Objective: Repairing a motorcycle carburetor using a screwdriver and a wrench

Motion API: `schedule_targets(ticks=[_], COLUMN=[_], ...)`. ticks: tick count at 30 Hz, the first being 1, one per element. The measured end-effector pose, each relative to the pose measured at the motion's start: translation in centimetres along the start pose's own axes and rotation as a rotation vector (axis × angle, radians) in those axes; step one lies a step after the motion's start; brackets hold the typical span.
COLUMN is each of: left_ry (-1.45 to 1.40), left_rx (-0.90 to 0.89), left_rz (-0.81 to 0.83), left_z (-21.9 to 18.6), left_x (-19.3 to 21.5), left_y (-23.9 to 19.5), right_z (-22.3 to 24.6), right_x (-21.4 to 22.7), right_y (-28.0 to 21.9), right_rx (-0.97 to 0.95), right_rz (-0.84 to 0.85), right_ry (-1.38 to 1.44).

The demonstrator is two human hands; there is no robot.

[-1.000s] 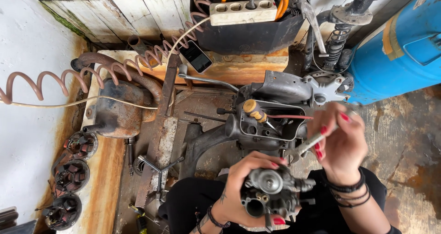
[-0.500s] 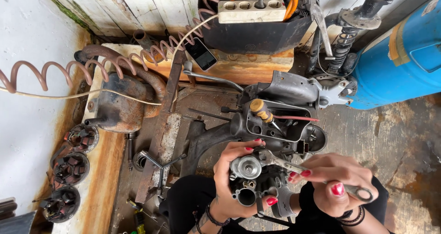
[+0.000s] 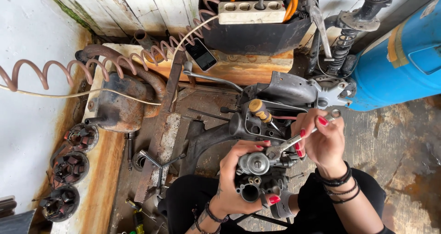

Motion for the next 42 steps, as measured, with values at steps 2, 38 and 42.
schedule_targets(ticks=[2, 38, 42], left_ry=[-0.044, -0.272, -0.107], left_rx=[0.039, 0.099, 0.057], left_rz=[0.012, -0.064, -0.031], left_z=[0.4, 0.8, 0.1], left_x=[-0.3, 0.2, 0.6], left_y=[-0.1, -0.4, 0.0], right_z=[0.0, 4.8, 4.5], right_x=[0.8, -3.8, -3.7], right_y=[-0.3, -6.2, -6.7], right_rx=[-0.023, 0.369, 0.392], right_rz=[-0.013, -0.37, -0.3], right_ry=[-0.01, -0.789, -0.913])
Point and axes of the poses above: each hand's wrist, its own y-axis towards the middle knuckle, its own x-axis out of the back of the hand, z = x × y, the point moved 7 cm from there along y, towards the middle knuckle, and after that the axes turned 9 degrees about -x, right-handed, at the moved point
